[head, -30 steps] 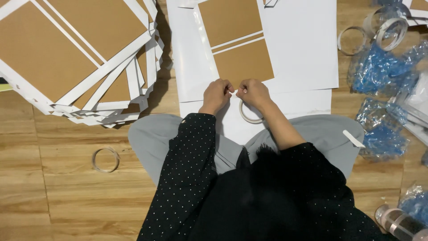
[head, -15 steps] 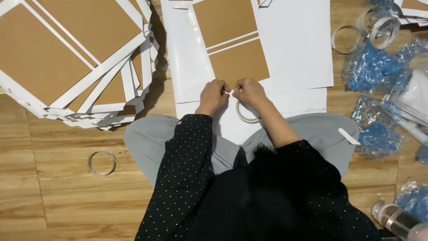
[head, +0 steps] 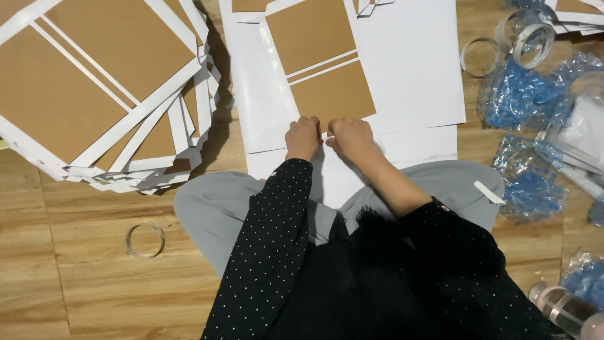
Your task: Applying double-sided tape to cardboard cutouts
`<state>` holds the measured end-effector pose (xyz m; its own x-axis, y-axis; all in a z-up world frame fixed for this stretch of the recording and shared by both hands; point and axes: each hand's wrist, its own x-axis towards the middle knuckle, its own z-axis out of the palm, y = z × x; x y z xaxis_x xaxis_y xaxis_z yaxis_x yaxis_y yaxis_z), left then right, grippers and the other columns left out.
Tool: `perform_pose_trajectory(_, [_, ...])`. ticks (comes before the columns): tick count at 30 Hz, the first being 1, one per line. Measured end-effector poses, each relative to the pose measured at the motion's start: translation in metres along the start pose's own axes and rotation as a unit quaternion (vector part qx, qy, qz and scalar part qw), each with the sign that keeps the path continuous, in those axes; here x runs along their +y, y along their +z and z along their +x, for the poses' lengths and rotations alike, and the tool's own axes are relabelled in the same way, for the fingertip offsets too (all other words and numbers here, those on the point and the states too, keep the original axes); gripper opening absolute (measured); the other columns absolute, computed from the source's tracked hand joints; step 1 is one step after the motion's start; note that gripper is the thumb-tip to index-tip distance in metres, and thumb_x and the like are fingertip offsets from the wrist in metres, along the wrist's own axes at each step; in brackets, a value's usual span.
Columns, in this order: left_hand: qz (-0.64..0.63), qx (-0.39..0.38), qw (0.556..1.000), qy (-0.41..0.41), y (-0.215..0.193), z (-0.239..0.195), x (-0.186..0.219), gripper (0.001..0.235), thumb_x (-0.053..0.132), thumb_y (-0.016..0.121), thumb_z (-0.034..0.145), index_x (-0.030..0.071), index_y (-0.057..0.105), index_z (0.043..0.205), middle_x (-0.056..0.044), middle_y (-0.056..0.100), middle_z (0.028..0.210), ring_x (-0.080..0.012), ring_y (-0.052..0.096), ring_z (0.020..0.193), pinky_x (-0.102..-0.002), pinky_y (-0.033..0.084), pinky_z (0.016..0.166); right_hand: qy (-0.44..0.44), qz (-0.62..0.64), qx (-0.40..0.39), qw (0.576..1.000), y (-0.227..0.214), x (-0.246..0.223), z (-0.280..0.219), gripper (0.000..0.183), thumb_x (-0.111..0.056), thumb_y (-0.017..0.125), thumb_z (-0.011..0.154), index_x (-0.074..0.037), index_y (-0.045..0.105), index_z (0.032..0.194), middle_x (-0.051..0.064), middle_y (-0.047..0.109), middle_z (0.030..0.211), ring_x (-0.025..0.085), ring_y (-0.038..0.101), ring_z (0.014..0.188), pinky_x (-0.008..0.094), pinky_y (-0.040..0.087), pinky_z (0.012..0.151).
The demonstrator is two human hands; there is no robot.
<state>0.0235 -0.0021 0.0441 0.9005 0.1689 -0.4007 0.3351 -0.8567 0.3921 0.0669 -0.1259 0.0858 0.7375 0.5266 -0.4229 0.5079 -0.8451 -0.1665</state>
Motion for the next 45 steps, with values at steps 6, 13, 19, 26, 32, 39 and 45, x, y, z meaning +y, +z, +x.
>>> perform_pose_trajectory(6, [0.017,-0.036,0.999,-0.005,0.003,0.005,-0.001,0.032,0.016,0.072,0.070,0.011,0.061,0.100,-0.011,0.057,0.088,-0.0329,0.058,0.089,-0.046,0.052,0.074,-0.024,0.159,-0.008,0.987,-0.045,0.016,-0.022,0.037,-0.028,0.073,0.069,-0.007,0.062,0.097,0.020,0.064,0.085,0.040,0.060,0.090,0.049,0.047,0.078])
perform_pose_trajectory(13, [0.028,-0.042,0.999,-0.015,0.000,0.003,0.002,0.034,0.014,0.073,0.070,0.010,0.062,0.102,-0.011,0.058,0.086,-0.0312,0.058,0.087,-0.045,0.053,0.074,-0.028,0.176,-0.039,0.983,-0.019,0.067,0.000,0.025,-0.035,0.070,0.071,-0.011,0.067,0.077,0.015,0.065,0.074,0.038,0.062,0.081,0.046,0.048,0.070])
perform_pose_trajectory(19, [0.031,-0.044,0.998,-0.017,-0.003,0.004,0.006,0.028,0.014,0.074,0.069,0.010,0.063,0.094,-0.010,0.057,0.084,-0.0316,0.058,0.087,-0.044,0.052,0.074,0.004,0.120,-0.038,0.992,-0.024,0.098,0.009,0.022,-0.035,0.072,0.068,-0.014,0.068,0.074,0.010,0.065,0.070,0.034,0.064,0.077,0.043,0.049,0.067])
perform_pose_trajectory(26, [0.042,-0.045,0.998,-0.013,-0.014,-0.003,0.012,0.021,0.010,0.070,0.072,0.010,0.063,0.092,-0.010,0.056,0.081,-0.0304,0.058,0.085,-0.043,0.052,0.074,0.049,0.061,-0.041,0.996,-0.005,0.112,0.026,0.018,-0.031,0.072,0.067,-0.015,0.066,0.073,0.008,0.064,0.067,0.031,0.064,0.072,0.042,0.050,0.064])
perform_pose_trajectory(32, [0.011,-0.056,0.998,-0.024,-0.008,0.002,0.009,0.019,0.013,0.072,0.070,0.010,0.062,0.086,-0.009,0.055,0.081,-0.0311,0.057,0.086,-0.043,0.052,0.074,0.064,0.072,-0.039,0.995,0.003,0.117,0.027,0.010,-0.023,0.066,0.069,-0.013,0.066,0.071,0.009,0.064,0.066,0.032,0.065,0.071,0.043,0.049,0.062])
perform_pose_trajectory(39, [0.014,-0.060,0.998,-0.029,-0.013,-0.001,0.010,0.018,0.014,0.071,0.071,0.012,0.062,0.087,-0.008,0.055,0.080,-0.0289,0.058,0.085,-0.042,0.052,0.074,0.070,0.107,-0.058,0.990,-0.004,0.116,0.026,0.009,-0.016,0.063,0.069,-0.009,0.067,0.070,0.014,0.064,0.066,0.035,0.064,0.072,0.044,0.049,0.063])
perform_pose_trajectory(45, [0.021,-0.053,0.998,-0.029,-0.011,0.000,0.010,0.016,0.011,0.070,0.071,0.012,0.062,0.085,-0.007,0.055,0.078,-0.0276,0.058,0.083,-0.041,0.052,0.073,0.095,0.103,-0.034,0.990,-0.008,0.109,0.025,0.012,-0.018,0.060,0.070,-0.008,0.067,0.067,0.016,0.063,0.063,0.036,0.064,0.068,0.045,0.049,0.059])
